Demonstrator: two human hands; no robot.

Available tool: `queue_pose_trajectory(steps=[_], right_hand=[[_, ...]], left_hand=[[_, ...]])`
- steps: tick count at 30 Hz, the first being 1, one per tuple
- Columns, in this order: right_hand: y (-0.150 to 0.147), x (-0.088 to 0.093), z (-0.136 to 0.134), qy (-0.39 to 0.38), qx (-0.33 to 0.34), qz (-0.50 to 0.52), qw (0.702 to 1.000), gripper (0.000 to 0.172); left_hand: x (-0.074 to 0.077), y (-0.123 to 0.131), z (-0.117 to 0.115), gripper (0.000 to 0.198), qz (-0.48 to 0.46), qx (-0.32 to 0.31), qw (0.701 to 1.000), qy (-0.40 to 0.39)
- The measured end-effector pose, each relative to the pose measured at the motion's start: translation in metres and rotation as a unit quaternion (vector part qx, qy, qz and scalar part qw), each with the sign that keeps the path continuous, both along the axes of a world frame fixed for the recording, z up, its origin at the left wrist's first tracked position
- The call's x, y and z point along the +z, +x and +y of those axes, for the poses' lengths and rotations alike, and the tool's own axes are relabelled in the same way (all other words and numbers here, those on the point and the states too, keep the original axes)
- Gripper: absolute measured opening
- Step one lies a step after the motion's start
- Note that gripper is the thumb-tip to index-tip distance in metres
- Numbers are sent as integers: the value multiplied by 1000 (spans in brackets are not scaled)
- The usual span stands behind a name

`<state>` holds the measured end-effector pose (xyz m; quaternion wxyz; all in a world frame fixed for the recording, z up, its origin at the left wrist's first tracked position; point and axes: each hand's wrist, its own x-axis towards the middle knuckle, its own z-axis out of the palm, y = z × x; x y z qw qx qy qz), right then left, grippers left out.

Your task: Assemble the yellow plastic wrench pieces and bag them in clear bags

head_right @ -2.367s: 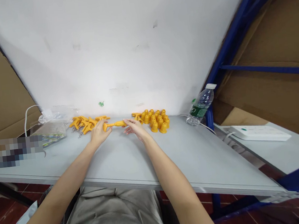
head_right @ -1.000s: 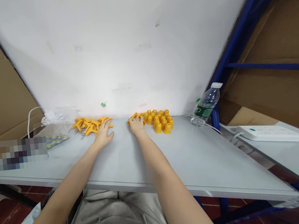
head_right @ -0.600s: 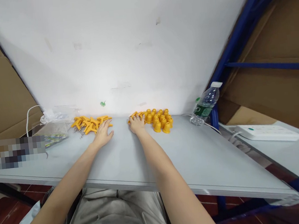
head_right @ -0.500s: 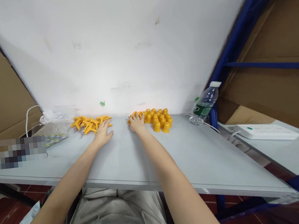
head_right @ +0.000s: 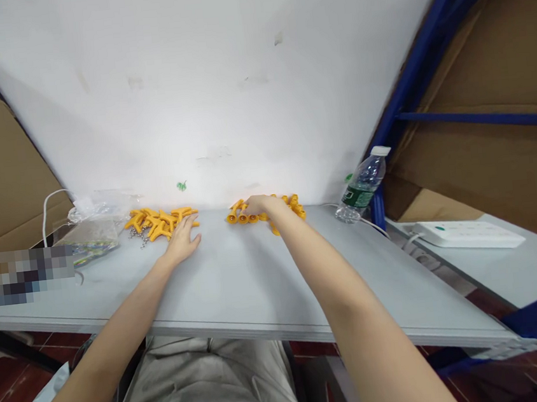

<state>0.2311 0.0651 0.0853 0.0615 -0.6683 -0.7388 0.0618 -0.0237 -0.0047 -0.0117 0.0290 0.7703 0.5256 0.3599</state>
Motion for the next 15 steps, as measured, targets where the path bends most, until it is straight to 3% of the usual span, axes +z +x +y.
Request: queue_pose_trajectory(steps=[3, 7, 10, 15], right_hand=[[17, 20, -10, -90, -2, -2, 996, 28], [40, 32, -25, -58, -34, -8, 998, 32], [53, 21, -33, -29, -77, -4, 997, 32], [53, -16, -44, -38, -105, 5, 994, 30]], left_hand=[[0, 0, -1, 55, -1, 3, 1000, -1], [-1, 0, 0, 54, 0, 2, 1000, 5], [-3, 0, 1, 53, -1, 0, 1000, 7], [-4, 0, 2, 54, 4, 6, 1000, 4]])
